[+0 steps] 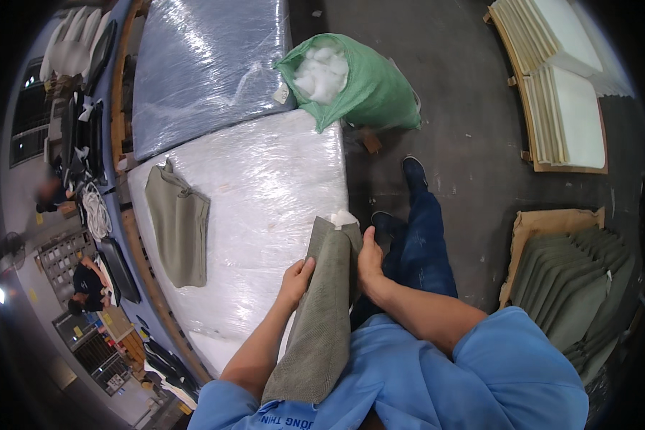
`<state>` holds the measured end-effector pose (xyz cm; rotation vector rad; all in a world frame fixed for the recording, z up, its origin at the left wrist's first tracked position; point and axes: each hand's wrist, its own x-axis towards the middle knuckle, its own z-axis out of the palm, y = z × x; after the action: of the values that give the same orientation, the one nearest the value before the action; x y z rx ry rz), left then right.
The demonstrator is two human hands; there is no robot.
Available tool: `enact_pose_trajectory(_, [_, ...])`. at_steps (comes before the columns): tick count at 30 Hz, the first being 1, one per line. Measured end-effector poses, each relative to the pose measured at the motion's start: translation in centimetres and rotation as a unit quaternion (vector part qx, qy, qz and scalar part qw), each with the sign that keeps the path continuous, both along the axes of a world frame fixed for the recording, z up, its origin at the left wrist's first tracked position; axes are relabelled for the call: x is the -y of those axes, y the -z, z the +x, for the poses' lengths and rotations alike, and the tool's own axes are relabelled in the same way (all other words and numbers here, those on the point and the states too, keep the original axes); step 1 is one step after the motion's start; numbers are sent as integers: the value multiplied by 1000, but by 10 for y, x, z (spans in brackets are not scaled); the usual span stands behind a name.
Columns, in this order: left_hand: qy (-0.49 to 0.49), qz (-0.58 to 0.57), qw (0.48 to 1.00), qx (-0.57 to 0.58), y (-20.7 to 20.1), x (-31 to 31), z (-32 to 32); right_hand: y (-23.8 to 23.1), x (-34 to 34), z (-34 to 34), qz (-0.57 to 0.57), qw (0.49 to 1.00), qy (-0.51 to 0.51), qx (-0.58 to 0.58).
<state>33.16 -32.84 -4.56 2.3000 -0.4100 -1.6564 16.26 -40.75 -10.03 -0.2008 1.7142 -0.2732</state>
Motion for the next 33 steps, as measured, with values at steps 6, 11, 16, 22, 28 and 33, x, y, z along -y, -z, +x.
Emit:
enact_pose_trajectory(6, [86,-148,949,265,36,-19,-5,19,6,10,55,993,-38,-97])
enact_pose_trajectory(11, [121,-113,937,306,41,2,-6,53,6,11,13,977,-158,-144])
enact_pose_trajectory(16, [133,-91,950,267,45,2,-4,71,6,19,16,981,-136,-137])
enact_pose_trajectory(22, [51,-119,979,160,43,14,-7,51,7,6,40,998,6,-46])
enact_pose_trajectory(28, [-11,-134,970,203,49,34,-10,72,22,-11,3,997,-37,-62])
enact_pose_trajectory(33, [-13,-130,967,220,59,25,-7,86,33,-17,-12,992,-110,-56])
